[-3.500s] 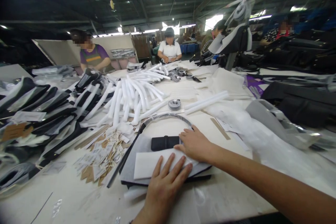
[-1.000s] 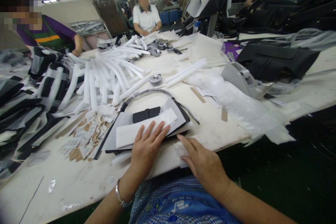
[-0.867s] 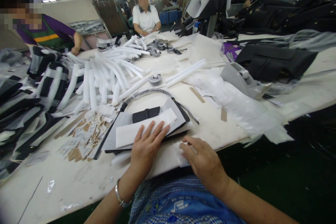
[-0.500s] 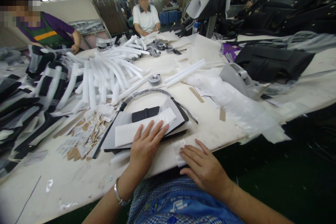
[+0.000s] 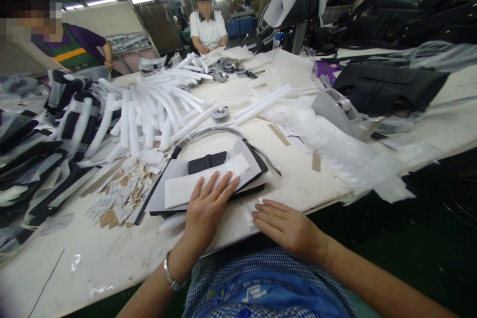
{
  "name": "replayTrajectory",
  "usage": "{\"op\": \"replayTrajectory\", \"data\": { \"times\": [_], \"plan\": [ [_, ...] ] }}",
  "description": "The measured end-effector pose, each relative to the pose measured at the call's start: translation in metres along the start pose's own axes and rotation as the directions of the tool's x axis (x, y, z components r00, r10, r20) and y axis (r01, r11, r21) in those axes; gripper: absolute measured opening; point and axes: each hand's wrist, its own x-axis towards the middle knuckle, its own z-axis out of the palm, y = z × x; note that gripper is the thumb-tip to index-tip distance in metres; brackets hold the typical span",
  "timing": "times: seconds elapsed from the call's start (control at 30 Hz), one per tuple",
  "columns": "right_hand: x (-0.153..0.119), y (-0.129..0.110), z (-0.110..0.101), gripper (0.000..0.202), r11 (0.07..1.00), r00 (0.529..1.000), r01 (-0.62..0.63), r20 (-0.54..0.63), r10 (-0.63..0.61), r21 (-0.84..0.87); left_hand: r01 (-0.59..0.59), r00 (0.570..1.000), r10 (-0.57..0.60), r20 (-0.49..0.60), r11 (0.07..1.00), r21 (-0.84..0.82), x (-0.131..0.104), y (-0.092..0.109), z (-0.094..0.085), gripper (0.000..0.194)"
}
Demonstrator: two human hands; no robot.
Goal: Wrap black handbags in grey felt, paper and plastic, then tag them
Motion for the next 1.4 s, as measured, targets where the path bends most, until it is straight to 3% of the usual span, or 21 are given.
{"op": "replayTrajectory", "data": {
  "times": [0.23, 0.57, 0.73, 0.87, 1.0, 1.1, 1.23, 1.33, 1.4],
  "plan": [
    [0.008, 0.007, 0.004, 0.028, 0.998, 0.999, 0.006, -0.039, -0.003, 0.056, 0.009, 1.000, -0.009, -0.006, 1.000, -0.004, -0.001, 0.000, 0.002, 0.055],
    [-0.003, -0.017, 0.000, 0.029, 0.988, 0.991, -0.123, -0.032, 0.127, 0.093, 0.022, 0.999, -0.021, -0.030, 0.999, 0.030, 0.001, 0.003, 0.000, 0.048],
    [-0.003, -0.026, -0.006, 0.033, 0.987, 0.990, -0.131, -0.031, 0.135, 0.094, 0.004, 0.998, -0.003, -0.065, 1.000, 0.027, 0.001, 0.004, 0.000, 0.046],
    [0.013, -0.021, -0.020, 0.034, 0.977, 0.984, -0.173, -0.024, 0.177, 0.126, -0.003, 0.997, 0.005, -0.083, 1.000, 0.027, 0.000, 0.005, 0.001, 0.044],
    [0.044, -0.001, -0.041, 0.032, 0.956, 0.973, -0.222, 0.107, 0.205, 0.191, -0.021, 0.994, 0.024, -0.111, 0.999, 0.027, 0.000, 0.005, 0.002, 0.042],
    [0.072, 0.019, -0.051, 0.028, 0.923, 0.926, -0.321, 0.272, 0.260, 0.213, -0.026, 0.986, 0.029, -0.162, 0.999, 0.021, 0.000, 0.005, 0.004, 0.041],
    [0.106, 0.049, -0.051, 0.024, 0.865, 0.802, -0.477, 0.479, 0.356, 0.156, -0.033, 0.969, 0.035, -0.244, 0.999, 0.012, -0.001, 0.004, 0.008, 0.037],
    [0.125, 0.066, -0.045, 0.026, 0.849, 0.728, -0.522, 0.558, 0.398, 0.075, -0.038, 0.958, 0.036, -0.286, 0.999, 0.000, 0.000, 0.004, 0.012, 0.030],
    [0.130, 0.072, -0.042, 0.027, 0.871, 0.719, -0.492, 0.566, 0.404, 0.004, -0.029, 0.953, 0.025, -0.302, 1.000, -0.009, 0.001, 0.004, 0.014, 0.027]
  ]
}}
